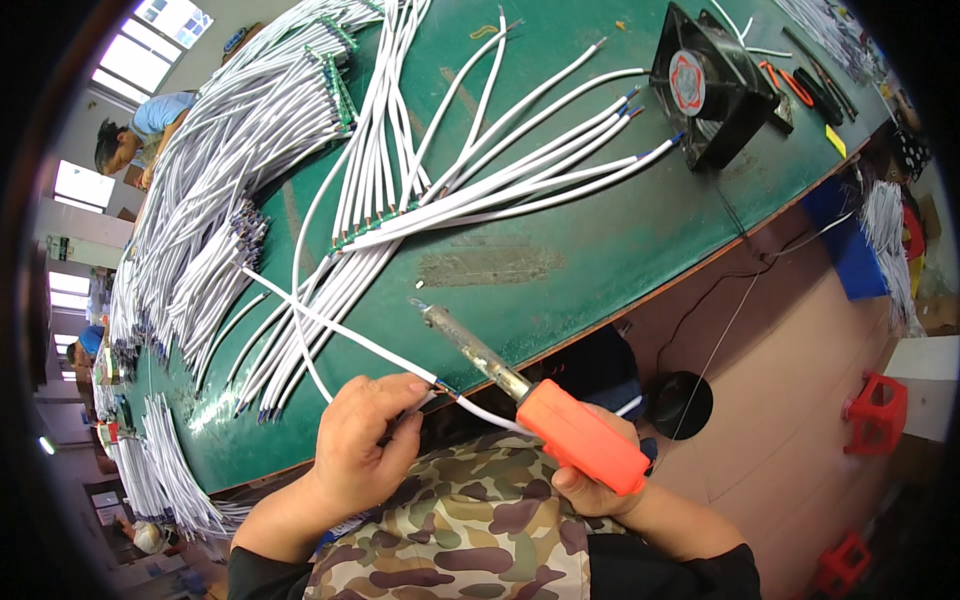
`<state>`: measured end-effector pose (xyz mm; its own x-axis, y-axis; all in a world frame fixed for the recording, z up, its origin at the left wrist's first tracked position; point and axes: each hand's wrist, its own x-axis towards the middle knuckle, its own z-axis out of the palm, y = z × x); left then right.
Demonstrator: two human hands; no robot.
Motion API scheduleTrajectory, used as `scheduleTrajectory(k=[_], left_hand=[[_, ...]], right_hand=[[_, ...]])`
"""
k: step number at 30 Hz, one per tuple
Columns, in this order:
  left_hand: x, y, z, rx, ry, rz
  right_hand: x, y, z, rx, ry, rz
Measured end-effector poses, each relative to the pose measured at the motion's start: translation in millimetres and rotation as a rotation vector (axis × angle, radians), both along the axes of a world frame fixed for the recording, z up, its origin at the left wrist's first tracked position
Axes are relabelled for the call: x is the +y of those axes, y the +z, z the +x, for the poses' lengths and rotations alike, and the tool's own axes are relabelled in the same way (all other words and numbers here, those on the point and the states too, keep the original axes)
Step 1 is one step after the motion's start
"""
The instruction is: The person solders cables onto circuit boards using a soldering iron, then gathers and repositions the cable assemblies across the table by hand.
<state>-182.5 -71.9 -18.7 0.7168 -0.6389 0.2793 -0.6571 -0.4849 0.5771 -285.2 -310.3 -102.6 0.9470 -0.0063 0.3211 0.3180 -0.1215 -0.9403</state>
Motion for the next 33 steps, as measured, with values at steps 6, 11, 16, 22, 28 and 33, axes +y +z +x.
scheduleTrajectory(k=[6,11,16,22,28,33], left_hand=[[-4.1,11.3,11.7,0.057,-0.014,-0.223],[-11.5,25.7,5.7,0.320,0.098,-0.370],[-8.1,21.9,10.2,0.075,0.026,-0.446],[-5.8,19.1,7.3,-0.073,0.043,-0.474],[-8.4,19.6,5.5,-0.226,0.081,-0.490],[-8.4,3.8,-8.7,-0.037,0.188,-0.578]], right_hand=[[16.3,20.5,-5.5,0.138,0.178,0.484],[20.7,19.1,-13.0,0.171,0.287,0.516],[26.3,22.9,-11.4,0.141,0.326,0.433],[29.8,30.8,-8.5,0.097,0.304,0.385],[39.6,30.9,-10.1,0.028,0.182,0.334],[31.1,56.2,-4.4,0.343,0.296,0.418]])
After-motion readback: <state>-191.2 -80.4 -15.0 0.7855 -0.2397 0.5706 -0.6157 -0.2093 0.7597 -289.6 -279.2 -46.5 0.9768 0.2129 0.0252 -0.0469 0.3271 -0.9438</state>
